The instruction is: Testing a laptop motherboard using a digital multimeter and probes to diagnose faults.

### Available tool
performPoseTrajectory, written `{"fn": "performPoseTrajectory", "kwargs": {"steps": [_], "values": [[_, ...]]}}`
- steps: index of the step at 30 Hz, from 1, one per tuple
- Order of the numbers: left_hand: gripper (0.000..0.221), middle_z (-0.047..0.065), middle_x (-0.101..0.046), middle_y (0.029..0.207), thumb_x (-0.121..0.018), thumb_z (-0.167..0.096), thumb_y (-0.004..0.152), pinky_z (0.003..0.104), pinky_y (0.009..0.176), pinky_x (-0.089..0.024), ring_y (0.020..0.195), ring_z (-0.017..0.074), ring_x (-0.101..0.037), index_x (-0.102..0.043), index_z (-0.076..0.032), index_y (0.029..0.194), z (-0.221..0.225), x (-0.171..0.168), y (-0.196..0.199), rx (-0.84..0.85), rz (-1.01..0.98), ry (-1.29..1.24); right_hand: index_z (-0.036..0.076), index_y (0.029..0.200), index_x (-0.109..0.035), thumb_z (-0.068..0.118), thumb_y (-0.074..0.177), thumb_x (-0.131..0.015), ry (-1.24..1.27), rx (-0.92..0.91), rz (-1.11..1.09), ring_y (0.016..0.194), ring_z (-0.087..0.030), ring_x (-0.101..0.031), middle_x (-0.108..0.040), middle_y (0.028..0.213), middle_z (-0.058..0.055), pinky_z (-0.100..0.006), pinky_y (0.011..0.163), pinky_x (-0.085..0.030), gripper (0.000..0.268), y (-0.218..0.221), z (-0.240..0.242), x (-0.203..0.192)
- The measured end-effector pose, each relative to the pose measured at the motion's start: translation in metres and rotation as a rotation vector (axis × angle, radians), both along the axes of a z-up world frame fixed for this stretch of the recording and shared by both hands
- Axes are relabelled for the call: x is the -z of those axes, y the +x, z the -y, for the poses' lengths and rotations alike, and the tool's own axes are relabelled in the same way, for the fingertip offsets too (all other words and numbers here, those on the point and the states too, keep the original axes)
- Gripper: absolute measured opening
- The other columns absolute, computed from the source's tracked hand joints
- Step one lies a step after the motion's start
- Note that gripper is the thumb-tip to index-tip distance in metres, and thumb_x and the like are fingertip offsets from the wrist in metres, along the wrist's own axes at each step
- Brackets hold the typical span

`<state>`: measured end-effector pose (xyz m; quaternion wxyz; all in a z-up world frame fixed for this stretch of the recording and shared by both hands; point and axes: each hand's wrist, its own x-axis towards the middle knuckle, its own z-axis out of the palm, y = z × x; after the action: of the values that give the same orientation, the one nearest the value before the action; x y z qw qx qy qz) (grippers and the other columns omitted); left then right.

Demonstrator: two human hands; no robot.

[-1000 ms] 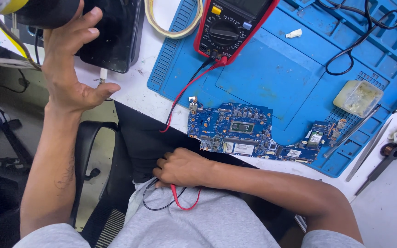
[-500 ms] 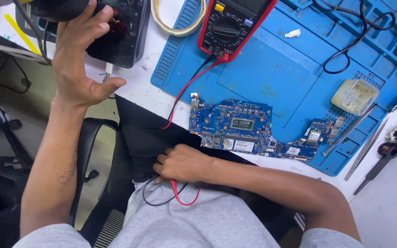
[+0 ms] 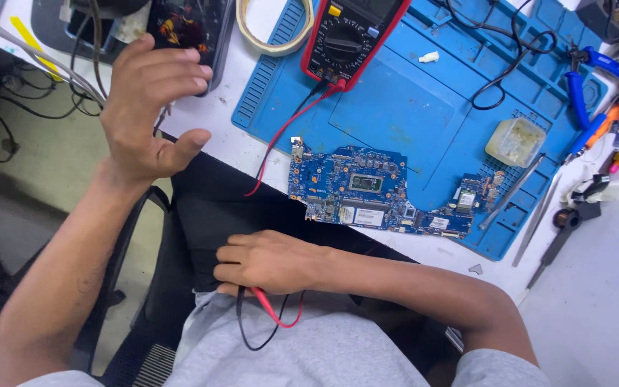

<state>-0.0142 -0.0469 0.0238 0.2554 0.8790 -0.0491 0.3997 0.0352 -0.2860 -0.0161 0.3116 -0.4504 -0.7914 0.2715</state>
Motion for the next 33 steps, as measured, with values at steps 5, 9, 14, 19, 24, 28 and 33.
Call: {"fn": "performPoseTrajectory", "kwargs": {"steps": [5,9,14,19,24,28,33], "values": [[0.047,0.024,-0.074,0.109,-0.045,-0.035,0.106,0.057,0.109,-0.044,0.108,0.0456,-0.072,-0.068,0.006,0.105,0.045,-0.009,-0.007,0.174,-0.022,-0.088,0.006,0.099,-0.055,0.025,0.108,-0.053,-0.095,0.137,-0.118,0.083,-0.033,-0.055,-0.054,0.093,-0.011,-0.047,0.066,-0.047,0.021,0.025,0.003,-0.049],[0.057,0.026,-0.07,0.116,-0.025,-0.031,0.107,0.055,0.1,-0.058,0.111,0.0449,-0.071,-0.067,0.007,0.111,0.069,-0.014,-0.014,0.394,-0.092,-0.257,0.005,0.107,-0.057,0.018,0.103,-0.065,-0.217,0.397,-0.255,0.091,-0.036,-0.059,-0.056,0.103,-0.017,-0.045,0.08,-0.05,0.016,0.05,0.012,-0.076],[0.046,0.028,-0.065,0.124,-0.029,-0.023,0.107,0.054,0.103,-0.062,0.116,0.0441,-0.07,-0.062,0.005,0.121,0.094,-0.011,-0.007,0.542,-0.136,-0.303,0.001,0.108,-0.055,0.012,0.097,-0.073,-0.183,0.602,-0.273,0.098,-0.038,-0.064,-0.062,0.105,-0.02,-0.046,0.084,-0.056,0.024,0.051,0.034,-0.072],[0.033,0.028,-0.06,0.129,-0.047,-0.022,0.105,0.053,0.104,-0.062,0.121,0.0451,-0.068,-0.068,0.0,0.119,0.103,-0.01,-0.001,0.552,-0.143,-0.25,0.001,0.102,-0.053,0.011,0.1,-0.068,-0.178,0.75,-0.407,0.076,-0.027,-0.053,-0.052,0.091,-0.013,-0.036,0.067,-0.044,0.018,0.05,0.041,-0.071],[0.012,0.017,-0.065,0.125,-0.067,-0.017,0.1,0.05,0.096,-0.064,0.117,0.0418,-0.068,-0.071,-0.006,0.105,0.093,0.005,-0.01,0.463,-0.152,-0.249,0.005,0.124,-0.064,0.015,0.096,-0.076,-0.266,0.894,-0.663,0.113,-0.026,-0.071,-0.07,0.121,-0.015,-0.032,0.097,-0.062,0.032,0.047,0.044,-0.073],[0.019,0.023,-0.071,0.108,-0.058,-0.017,0.1,0.052,0.089,-0.069,0.104,0.0463,-0.076,-0.063,0.001,0.103,0.087,0.003,-0.015,0.405,-0.173,-0.407,-0.005,0.123,-0.064,0.005,0.101,-0.064,-0.239,1.08,-0.867,0.125,-0.04,-0.071,-0.068,0.126,-0.027,-0.036,0.098,-0.069,0.025,0.045,0.064,-0.064],[0.02,0.032,-0.063,0.124,-0.04,-0.019,0.114,0.059,0.11,-0.066,0.124,0.0534,-0.069,-0.045,-0.002,0.122,0.094,0.007,-0.017,0.316,-0.212,-0.623,-0.009,0.122,-0.062,0.06,0.108,-0.055,0.012,1.18,-1.006,0.104,-0.042,-0.076,-0.067,0.123,-0.031,-0.034,0.072,-0.072,0.071,0.069,0.118,-0.02]]}}
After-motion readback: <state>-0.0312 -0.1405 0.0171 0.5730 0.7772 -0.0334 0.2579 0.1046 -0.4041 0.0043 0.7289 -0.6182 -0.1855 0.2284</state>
